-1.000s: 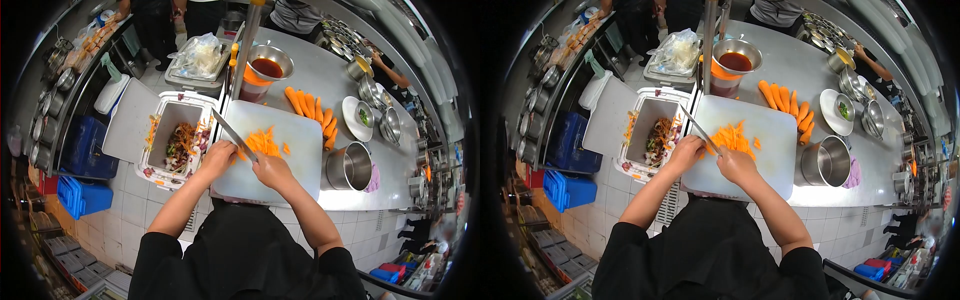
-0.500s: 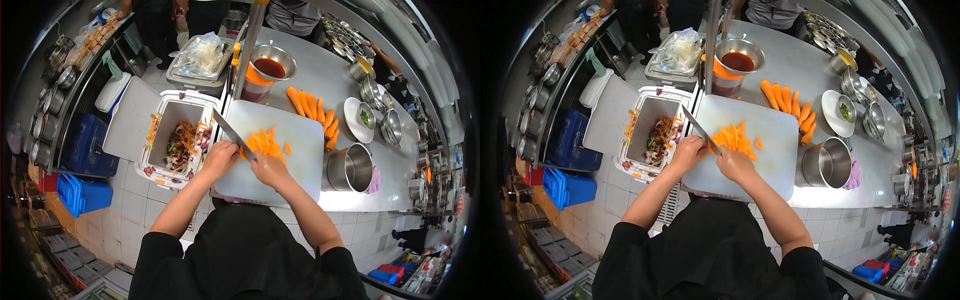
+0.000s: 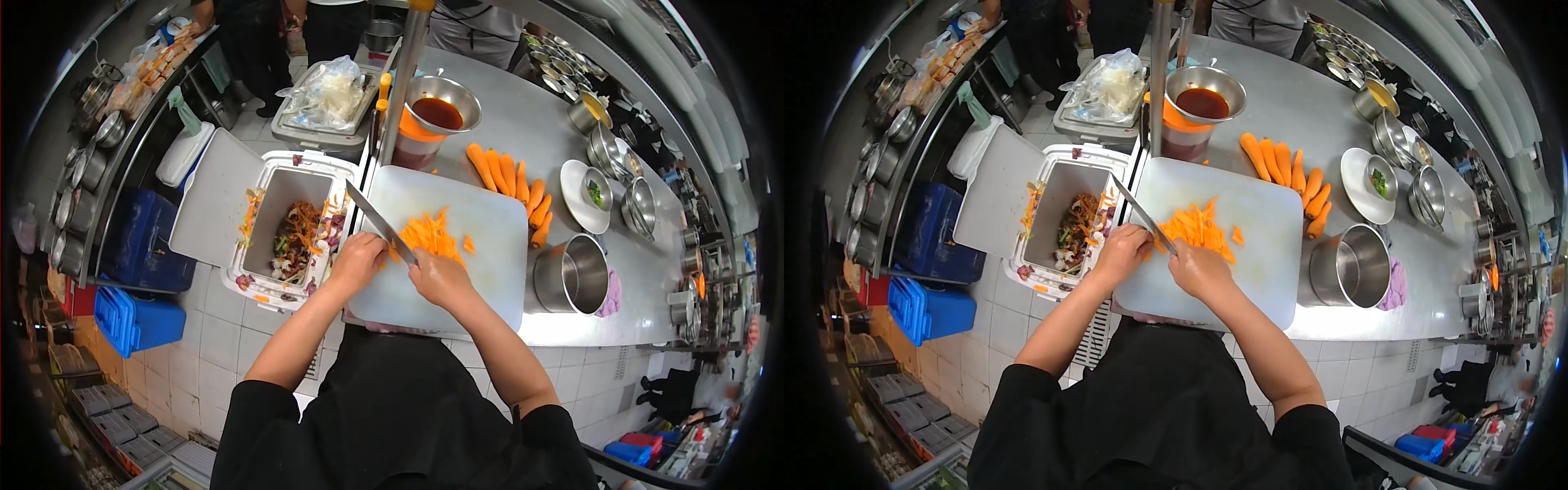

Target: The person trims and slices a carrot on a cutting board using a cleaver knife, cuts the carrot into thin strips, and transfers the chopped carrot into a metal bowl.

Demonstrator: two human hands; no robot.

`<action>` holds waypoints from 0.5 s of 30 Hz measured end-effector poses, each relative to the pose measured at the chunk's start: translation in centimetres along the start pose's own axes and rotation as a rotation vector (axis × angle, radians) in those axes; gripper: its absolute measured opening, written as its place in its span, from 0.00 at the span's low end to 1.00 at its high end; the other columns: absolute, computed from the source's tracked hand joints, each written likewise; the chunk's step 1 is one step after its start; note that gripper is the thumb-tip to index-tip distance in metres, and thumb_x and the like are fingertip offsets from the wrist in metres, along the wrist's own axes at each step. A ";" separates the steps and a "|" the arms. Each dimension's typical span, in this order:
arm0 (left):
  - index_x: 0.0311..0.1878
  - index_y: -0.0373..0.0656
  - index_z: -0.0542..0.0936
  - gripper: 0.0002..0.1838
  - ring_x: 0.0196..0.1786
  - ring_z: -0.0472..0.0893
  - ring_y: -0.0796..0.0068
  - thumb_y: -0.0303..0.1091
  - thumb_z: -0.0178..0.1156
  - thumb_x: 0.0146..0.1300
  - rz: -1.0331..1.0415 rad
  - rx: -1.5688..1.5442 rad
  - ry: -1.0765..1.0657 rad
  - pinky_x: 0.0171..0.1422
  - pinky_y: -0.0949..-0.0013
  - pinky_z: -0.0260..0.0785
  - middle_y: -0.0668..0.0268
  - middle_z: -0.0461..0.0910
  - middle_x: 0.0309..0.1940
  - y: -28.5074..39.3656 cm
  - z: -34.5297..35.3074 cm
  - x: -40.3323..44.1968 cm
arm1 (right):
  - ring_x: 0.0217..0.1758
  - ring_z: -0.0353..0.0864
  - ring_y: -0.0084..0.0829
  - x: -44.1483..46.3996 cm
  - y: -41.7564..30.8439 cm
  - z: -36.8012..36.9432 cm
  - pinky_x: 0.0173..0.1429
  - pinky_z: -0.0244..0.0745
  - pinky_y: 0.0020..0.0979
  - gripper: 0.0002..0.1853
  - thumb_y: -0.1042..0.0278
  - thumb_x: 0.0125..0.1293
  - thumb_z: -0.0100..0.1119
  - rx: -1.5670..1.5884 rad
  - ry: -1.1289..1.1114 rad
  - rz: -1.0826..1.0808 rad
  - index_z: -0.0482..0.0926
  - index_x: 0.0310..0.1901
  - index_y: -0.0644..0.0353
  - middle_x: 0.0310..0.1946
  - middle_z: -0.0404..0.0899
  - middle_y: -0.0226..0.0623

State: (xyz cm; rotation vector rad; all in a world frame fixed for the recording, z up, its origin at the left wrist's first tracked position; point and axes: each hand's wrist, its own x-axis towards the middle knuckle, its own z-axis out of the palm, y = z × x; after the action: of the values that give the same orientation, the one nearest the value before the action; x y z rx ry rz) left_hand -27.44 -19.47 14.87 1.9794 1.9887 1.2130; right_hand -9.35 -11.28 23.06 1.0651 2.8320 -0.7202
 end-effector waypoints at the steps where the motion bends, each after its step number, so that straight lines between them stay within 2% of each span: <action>1: 0.35 0.40 0.81 0.07 0.42 0.79 0.53 0.23 0.67 0.52 0.004 0.010 0.010 0.48 0.55 0.71 0.58 0.80 0.34 0.2 -0.2 0.0 | 0.36 0.84 0.55 -0.2 -0.2 -0.5 0.44 0.76 0.54 0.13 0.62 0.67 0.54 0.016 -0.002 -0.001 0.76 0.44 0.63 0.31 0.84 0.53; 5: 0.34 0.39 0.80 0.06 0.41 0.78 0.53 0.23 0.66 0.52 -0.005 0.019 0.008 0.47 0.55 0.71 0.59 0.80 0.33 0.4 0.0 -0.1 | 0.37 0.84 0.56 -0.1 0.5 1.9 0.44 0.76 0.54 0.13 0.62 0.67 0.54 0.044 0.052 -0.062 0.76 0.45 0.63 0.32 0.83 0.55; 8: 0.34 0.40 0.80 0.06 0.41 0.78 0.54 0.23 0.66 0.52 0.005 0.009 0.035 0.47 0.56 0.71 0.59 0.80 0.33 0.4 0.1 -0.1 | 0.38 0.83 0.56 0.5 0.8 1.6 0.44 0.76 0.54 0.14 0.61 0.66 0.53 0.062 0.025 0.011 0.76 0.45 0.64 0.33 0.83 0.57; 11: 0.34 0.39 0.81 0.07 0.40 0.78 0.54 0.22 0.66 0.52 0.002 0.000 0.024 0.46 0.56 0.71 0.59 0.80 0.34 0.4 0.0 -0.2 | 0.38 0.83 0.57 0.0 0.7 0.1 0.45 0.76 0.54 0.14 0.61 0.67 0.53 0.052 -0.008 0.003 0.76 0.45 0.64 0.34 0.83 0.57; 15: 0.34 0.39 0.81 0.07 0.40 0.79 0.54 0.22 0.66 0.52 0.001 0.010 0.044 0.46 0.56 0.71 0.59 0.80 0.34 0.3 0.4 -0.4 | 0.38 0.83 0.58 0.0 1.1 2.2 0.45 0.76 0.55 0.14 0.60 0.67 0.53 0.086 0.034 -0.027 0.76 0.45 0.63 0.33 0.83 0.57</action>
State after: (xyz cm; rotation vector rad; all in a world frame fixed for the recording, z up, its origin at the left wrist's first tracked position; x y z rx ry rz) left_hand -26.93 -19.69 14.63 1.9756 2.0177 1.2606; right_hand -8.96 -11.46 20.66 1.0616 2.8734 -0.8421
